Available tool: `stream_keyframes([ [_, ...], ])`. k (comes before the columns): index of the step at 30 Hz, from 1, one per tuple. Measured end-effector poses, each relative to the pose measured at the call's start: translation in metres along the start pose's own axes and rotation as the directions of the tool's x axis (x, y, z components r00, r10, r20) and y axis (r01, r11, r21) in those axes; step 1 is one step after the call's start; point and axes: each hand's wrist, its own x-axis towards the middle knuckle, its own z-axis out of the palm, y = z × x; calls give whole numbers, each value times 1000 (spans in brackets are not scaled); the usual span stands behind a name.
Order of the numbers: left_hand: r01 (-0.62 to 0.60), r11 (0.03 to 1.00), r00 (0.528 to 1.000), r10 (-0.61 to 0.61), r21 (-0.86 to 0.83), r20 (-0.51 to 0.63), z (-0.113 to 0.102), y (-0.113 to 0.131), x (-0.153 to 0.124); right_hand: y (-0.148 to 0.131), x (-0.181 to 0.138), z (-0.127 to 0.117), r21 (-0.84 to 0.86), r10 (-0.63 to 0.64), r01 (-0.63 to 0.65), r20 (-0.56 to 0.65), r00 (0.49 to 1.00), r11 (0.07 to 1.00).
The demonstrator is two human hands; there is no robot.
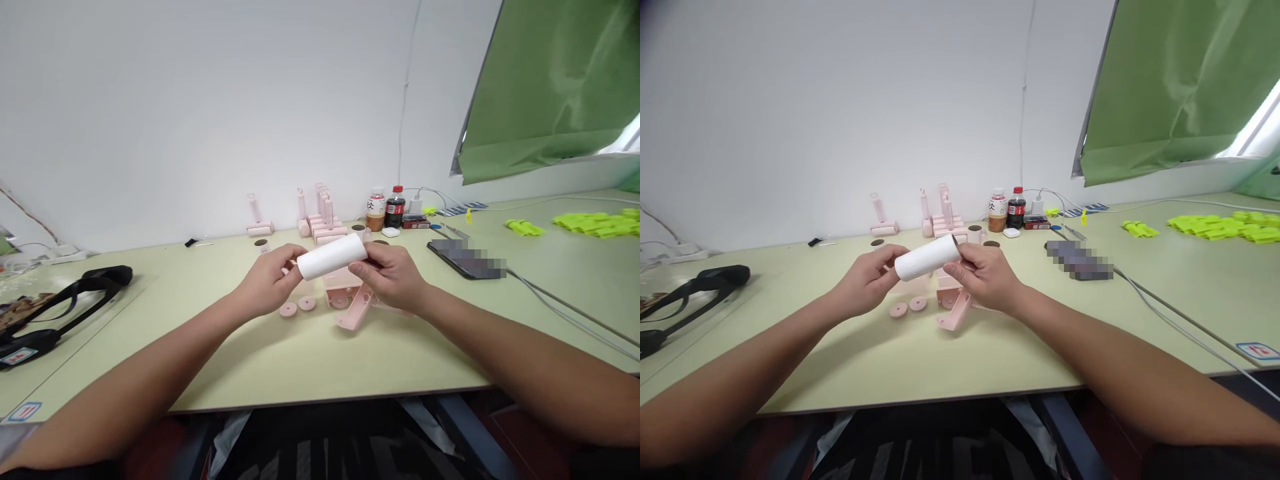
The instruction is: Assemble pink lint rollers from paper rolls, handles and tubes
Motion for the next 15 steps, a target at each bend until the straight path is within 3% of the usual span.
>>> stream_keyframes([
  [3, -94, 973, 995, 96, -212, -2, 4, 9, 6, -1, -1, -2, 1, -5, 5, -48, 999, 1000],
  [8, -67, 837, 995, 96, -542, 24, 12, -2, 12, -3, -1, -2, 36, 21, -21, 9, 1000, 999],
  [12, 20, 847, 997, -59, -531, -57, -18, -23, 15, -2, -3, 2, 93, 44, -53, 99, 994, 994],
  [15, 273, 840, 962, -250, -469, 112, -55, -46, 12, 1, -4, 3, 120, 95, -105, 83, 992, 987],
])
